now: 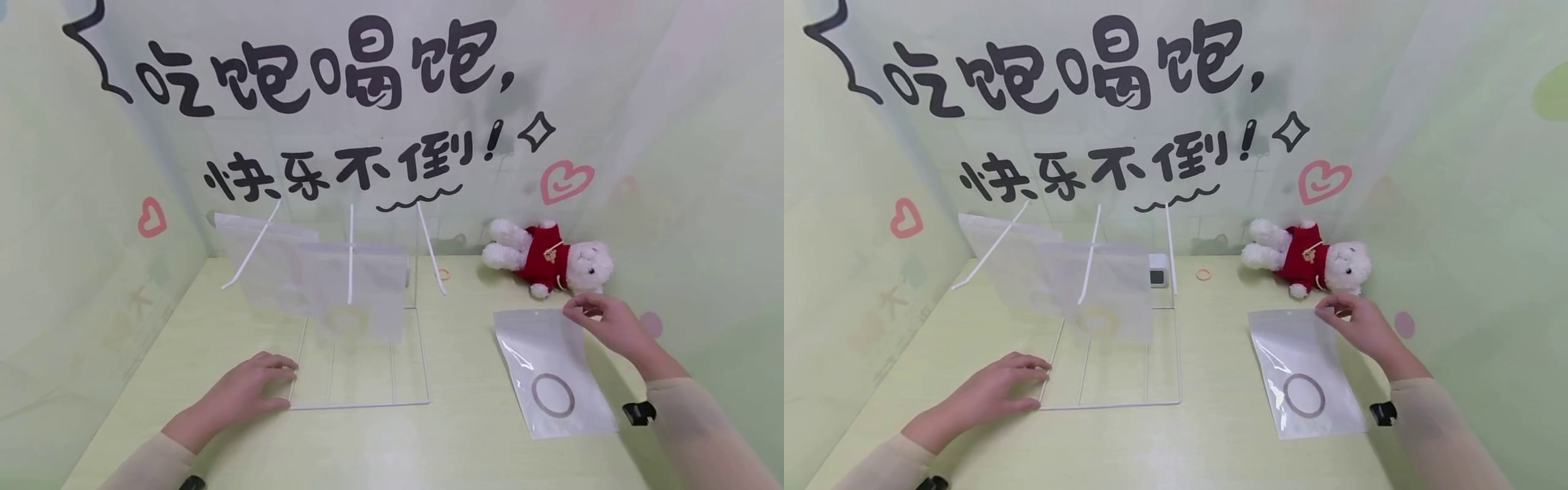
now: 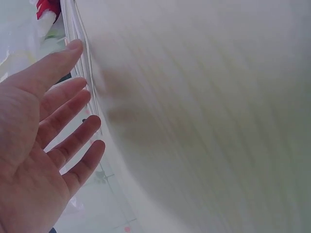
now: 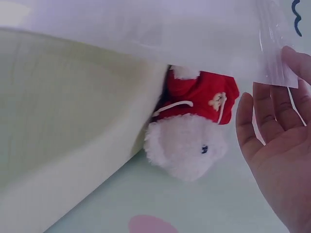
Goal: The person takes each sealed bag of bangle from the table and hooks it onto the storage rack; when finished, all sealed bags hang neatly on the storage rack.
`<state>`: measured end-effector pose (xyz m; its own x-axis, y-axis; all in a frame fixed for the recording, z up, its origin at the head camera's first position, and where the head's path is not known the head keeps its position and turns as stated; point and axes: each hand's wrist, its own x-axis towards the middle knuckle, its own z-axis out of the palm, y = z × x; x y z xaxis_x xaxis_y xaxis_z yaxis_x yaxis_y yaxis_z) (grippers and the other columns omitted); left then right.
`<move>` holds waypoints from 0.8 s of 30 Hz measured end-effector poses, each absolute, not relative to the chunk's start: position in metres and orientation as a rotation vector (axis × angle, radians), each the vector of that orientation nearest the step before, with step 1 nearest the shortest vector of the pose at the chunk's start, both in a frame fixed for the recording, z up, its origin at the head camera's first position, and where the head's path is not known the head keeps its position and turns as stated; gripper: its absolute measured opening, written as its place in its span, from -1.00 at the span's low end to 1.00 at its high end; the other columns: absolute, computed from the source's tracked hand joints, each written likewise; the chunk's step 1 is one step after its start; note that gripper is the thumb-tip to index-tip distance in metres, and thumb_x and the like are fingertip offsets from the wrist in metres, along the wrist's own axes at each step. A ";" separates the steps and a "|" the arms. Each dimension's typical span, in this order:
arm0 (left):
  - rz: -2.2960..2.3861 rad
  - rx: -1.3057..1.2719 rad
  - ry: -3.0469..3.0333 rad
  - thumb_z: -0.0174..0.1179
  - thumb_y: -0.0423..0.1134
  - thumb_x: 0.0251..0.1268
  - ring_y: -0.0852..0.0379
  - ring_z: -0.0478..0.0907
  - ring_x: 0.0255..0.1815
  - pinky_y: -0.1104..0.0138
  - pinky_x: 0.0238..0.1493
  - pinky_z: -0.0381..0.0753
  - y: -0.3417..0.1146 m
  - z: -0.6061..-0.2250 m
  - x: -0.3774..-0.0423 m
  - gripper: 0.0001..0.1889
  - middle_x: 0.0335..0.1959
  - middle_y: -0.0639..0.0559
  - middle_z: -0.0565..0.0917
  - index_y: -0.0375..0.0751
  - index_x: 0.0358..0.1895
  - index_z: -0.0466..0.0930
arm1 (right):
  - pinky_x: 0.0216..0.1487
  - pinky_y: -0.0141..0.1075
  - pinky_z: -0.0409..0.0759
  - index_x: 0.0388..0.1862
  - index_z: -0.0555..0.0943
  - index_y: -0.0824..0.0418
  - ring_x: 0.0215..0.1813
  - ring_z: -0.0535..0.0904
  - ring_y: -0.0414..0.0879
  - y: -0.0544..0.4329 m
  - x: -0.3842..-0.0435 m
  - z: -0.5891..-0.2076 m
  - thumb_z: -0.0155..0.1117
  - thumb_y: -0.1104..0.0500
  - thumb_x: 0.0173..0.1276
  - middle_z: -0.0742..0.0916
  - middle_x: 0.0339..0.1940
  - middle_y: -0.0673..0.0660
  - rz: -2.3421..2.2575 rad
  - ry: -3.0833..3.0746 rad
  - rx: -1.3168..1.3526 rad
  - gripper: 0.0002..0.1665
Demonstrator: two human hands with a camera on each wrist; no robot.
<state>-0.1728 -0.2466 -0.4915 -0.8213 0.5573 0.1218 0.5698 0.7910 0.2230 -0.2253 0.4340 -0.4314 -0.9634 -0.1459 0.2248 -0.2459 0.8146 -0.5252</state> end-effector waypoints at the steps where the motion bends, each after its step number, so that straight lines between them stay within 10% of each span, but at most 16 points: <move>1: -0.389 -0.919 -2.926 0.54 -0.04 0.08 -0.03 0.60 0.24 -0.02 0.22 0.68 -0.247 -0.491 -0.173 -0.53 0.23 0.13 0.68 -0.05 0.09 0.76 | -0.25 -0.50 0.62 -0.09 0.72 0.14 -0.21 0.55 -0.54 0.432 -0.223 -0.429 0.38 0.08 0.46 0.78 -0.20 0.02 0.851 -2.819 0.307 -0.83; 24: -0.411 -0.914 -2.893 0.54 -0.04 0.07 0.00 0.60 0.23 -0.01 0.21 0.69 -0.248 -0.495 -0.171 -0.53 0.23 0.15 0.67 -0.03 0.09 0.76 | -0.15 -0.69 0.48 -0.21 0.72 0.02 -0.20 0.57 -0.41 0.361 -0.187 -0.377 0.52 0.48 0.15 0.73 -0.31 -0.11 0.928 -2.425 0.602 -0.60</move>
